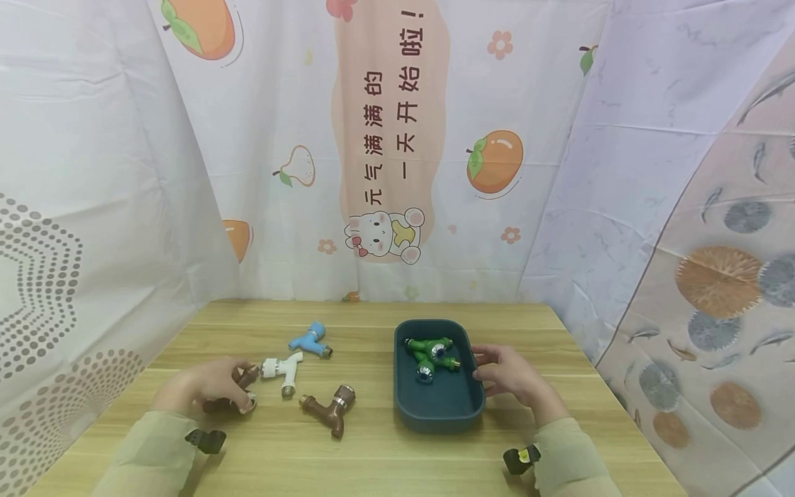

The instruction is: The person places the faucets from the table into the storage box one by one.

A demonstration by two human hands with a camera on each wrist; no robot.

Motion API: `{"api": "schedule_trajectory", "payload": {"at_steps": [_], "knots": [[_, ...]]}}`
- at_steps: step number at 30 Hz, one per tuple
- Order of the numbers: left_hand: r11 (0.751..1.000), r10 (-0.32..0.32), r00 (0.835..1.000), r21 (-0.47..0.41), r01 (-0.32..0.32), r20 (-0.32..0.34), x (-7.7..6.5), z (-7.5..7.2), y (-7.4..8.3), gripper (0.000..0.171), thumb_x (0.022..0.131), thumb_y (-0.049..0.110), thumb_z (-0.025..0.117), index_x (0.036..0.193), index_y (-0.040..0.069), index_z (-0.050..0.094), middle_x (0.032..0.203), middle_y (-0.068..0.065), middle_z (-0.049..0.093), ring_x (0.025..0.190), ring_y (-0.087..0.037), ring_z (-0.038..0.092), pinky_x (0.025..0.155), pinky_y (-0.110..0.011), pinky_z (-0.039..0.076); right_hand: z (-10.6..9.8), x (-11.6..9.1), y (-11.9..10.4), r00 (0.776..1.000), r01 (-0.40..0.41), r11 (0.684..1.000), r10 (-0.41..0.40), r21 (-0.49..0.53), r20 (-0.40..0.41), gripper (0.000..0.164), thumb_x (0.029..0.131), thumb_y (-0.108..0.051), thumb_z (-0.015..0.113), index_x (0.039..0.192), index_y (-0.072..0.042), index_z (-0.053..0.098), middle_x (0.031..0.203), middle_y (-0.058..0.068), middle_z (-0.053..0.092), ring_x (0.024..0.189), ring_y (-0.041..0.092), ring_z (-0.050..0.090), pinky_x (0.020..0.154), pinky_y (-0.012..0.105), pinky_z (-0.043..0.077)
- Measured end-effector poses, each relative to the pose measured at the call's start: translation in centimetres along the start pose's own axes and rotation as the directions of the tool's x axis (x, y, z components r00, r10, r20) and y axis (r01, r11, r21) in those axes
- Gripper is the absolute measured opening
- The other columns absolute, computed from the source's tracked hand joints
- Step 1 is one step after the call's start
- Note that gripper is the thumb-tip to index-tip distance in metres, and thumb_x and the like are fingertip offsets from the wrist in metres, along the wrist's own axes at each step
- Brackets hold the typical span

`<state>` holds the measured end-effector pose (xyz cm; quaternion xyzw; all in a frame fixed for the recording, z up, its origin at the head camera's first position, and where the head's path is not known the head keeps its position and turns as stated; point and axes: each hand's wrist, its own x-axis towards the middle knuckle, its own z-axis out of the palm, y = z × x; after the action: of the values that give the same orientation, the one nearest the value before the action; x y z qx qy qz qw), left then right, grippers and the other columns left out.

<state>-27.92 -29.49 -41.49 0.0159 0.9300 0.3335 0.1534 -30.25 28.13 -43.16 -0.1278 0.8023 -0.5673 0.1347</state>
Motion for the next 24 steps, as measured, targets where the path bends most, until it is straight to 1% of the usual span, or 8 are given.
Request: {"api": "schedule_trajectory", "payload": {"at_steps": [4,7,11,15,16,19,21,24], "knots": [[1.0,0.006,1.0,0.008,-0.006,-0.013,0.2,-0.1,-0.3,0.082,0.061,0.009,0.091,0.134,-0.003,0.055,0.098,-0.013,0.056,0.085,-0.027,0.052,0.066,-0.036,0.046,0.0,0.0,0.0,1.0,-0.001,1.0,0.001,-0.002,-0.003,0.063,0.094,-0.002,0.067,0.15,0.011,0.039,0.135,0.035,0.053,0.106,0.035,0.066,0.077,0.052,0.06],[0.999,0.039,0.999,0.03,-0.038,-0.02,0.3,-0.3,-0.4,0.089,0.061,0.01,0.091,0.138,-0.006,0.051,0.104,-0.014,0.057,0.089,-0.028,0.052,0.072,-0.037,0.048,0.0,0.0,0.0,1.0,0.0,1.0,0.0,0.002,-0.001,0.064,0.094,-0.002,0.067,0.15,0.011,0.039,0.135,0.035,0.053,0.106,0.035,0.066,0.077,0.052,0.06],[0.993,0.087,0.996,0.08,-0.085,-0.029,0.4,-0.6,-0.6,0.094,0.062,0.013,0.093,0.142,-0.008,0.048,0.112,-0.015,0.058,0.096,-0.028,0.052,0.083,-0.043,0.048,-0.1,0.0,0.0,1.0,0.002,1.0,-0.002,0.006,0.001,0.065,0.094,-0.003,0.068,0.15,0.011,0.039,0.135,0.035,0.052,0.106,0.035,0.065,0.077,0.051,0.06],[0.983,0.139,0.99,0.124,-0.134,-0.03,0.6,-0.9,-0.7,0.094,0.063,0.016,0.093,0.141,-0.008,0.048,0.113,-0.015,0.059,0.098,-0.029,0.053,0.089,-0.047,0.046,-0.2,0.1,0.1,1.0,0.006,1.0,-0.006,0.005,0.004,0.064,0.094,-0.004,0.067,0.15,0.011,0.038,0.135,0.036,0.052,0.106,0.035,0.065,0.077,0.051,0.06],[0.98,0.152,0.988,0.132,-0.146,-0.029,0.6,-0.9,-0.7,0.093,0.064,0.017,0.093,0.141,-0.008,0.048,0.112,-0.015,0.059,0.098,-0.028,0.053,0.089,-0.047,0.046,-0.2,0.1,0.1,1.0,0.007,1.0,-0.007,0.004,0.005,0.064,0.095,-0.004,0.067,0.15,0.011,0.038,0.135,0.036,0.052,0.106,0.035,0.065,0.077,0.051,0.06],[0.977,0.185,0.982,0.119,-0.179,-0.038,0.8,-1.1,-0.8,0.094,0.066,0.017,0.092,0.142,-0.01,0.045,0.114,-0.015,0.059,0.101,-0.029,0.053,0.09,-0.047,0.046,-0.2,0.1,0.0,1.0,0.008,1.0,-0.008,0.007,0.005,0.064,0.095,-0.004,0.067,0.15,0.01,0.039,0.135,0.036,0.052,0.106,0.036,0.066,0.076,0.051,0.06],[0.972,0.212,0.976,0.115,-0.205,-0.047,0.9,-1.2,-0.8,0.096,0.067,0.017,0.091,0.144,-0.012,0.042,0.118,-0.018,0.059,0.104,-0.03,0.054,0.092,-0.048,0.046,-0.2,0.1,0.0,1.0,0.008,1.0,-0.008,0.006,0.003,0.063,0.095,-0.004,0.067,0.15,0.011,0.039,0.135,0.036,0.052,0.106,0.035,0.065,0.076,0.051,0.06],[0.97,0.227,0.972,0.108,-0.219,-0.068,1.0,-1.2,-0.7,0.1,0.068,0.017,0.091,0.147,-0.013,0.038,0.125,-0.023,0.059,0.109,-0.033,0.056,0.095,-0.05,0.046,-0.1,0.1,0.1,1.0,0.006,1.0,-0.006,0.003,-0.001,0.063,0.094,-0.004,0.068,0.149,0.01,0.04,0.135,0.036,0.052,0.106,0.035,0.065,0.076,0.051,0.06]]}}
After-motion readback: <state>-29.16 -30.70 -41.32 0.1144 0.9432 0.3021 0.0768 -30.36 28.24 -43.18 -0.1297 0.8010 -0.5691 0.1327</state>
